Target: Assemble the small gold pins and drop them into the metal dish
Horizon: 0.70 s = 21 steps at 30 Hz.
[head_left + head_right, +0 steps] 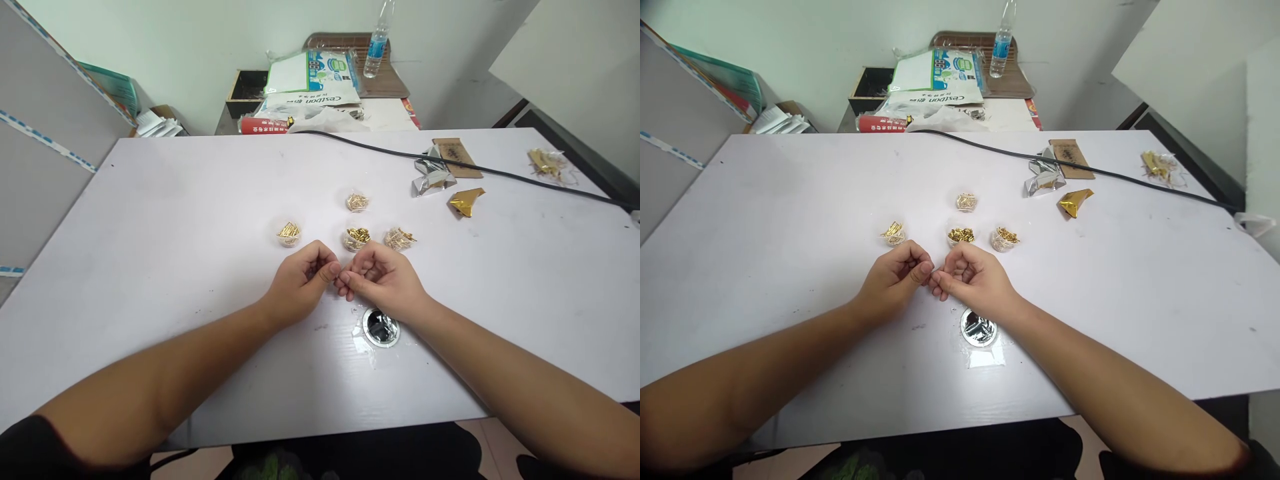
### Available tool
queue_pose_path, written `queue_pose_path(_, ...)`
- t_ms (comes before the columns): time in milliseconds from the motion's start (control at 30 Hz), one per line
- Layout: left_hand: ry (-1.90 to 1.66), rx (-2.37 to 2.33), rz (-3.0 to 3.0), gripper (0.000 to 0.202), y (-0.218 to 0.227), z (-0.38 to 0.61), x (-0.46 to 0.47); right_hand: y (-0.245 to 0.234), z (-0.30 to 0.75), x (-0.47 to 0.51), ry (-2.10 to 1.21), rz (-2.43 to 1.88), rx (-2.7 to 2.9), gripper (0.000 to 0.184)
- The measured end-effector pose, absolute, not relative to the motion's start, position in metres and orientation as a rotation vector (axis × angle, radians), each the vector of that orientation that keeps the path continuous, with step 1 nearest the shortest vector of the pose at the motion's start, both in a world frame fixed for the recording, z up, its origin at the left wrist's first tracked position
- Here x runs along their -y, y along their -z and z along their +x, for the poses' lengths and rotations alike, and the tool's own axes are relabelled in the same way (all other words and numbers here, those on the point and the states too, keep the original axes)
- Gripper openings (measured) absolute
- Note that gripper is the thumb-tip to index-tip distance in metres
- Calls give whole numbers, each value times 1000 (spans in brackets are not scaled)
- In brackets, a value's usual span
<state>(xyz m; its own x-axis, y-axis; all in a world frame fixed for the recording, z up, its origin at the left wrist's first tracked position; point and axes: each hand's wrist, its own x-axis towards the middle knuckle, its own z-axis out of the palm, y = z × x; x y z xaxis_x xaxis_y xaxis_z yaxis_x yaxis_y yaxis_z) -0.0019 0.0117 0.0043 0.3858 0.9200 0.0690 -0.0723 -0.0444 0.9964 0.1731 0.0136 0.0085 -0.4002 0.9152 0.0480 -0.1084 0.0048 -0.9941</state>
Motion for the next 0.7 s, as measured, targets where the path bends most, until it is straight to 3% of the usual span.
queue_pose_path(433, -1033, -930, 1433, 30, -7, -3, -14, -7, 175, -16, -1405, -1016, 1400, 16)
queue_pose_path(700, -1043, -925, 1408, 29, -6, -2, -12, -9, 173, -16, -1448, -996, 1371, 25)
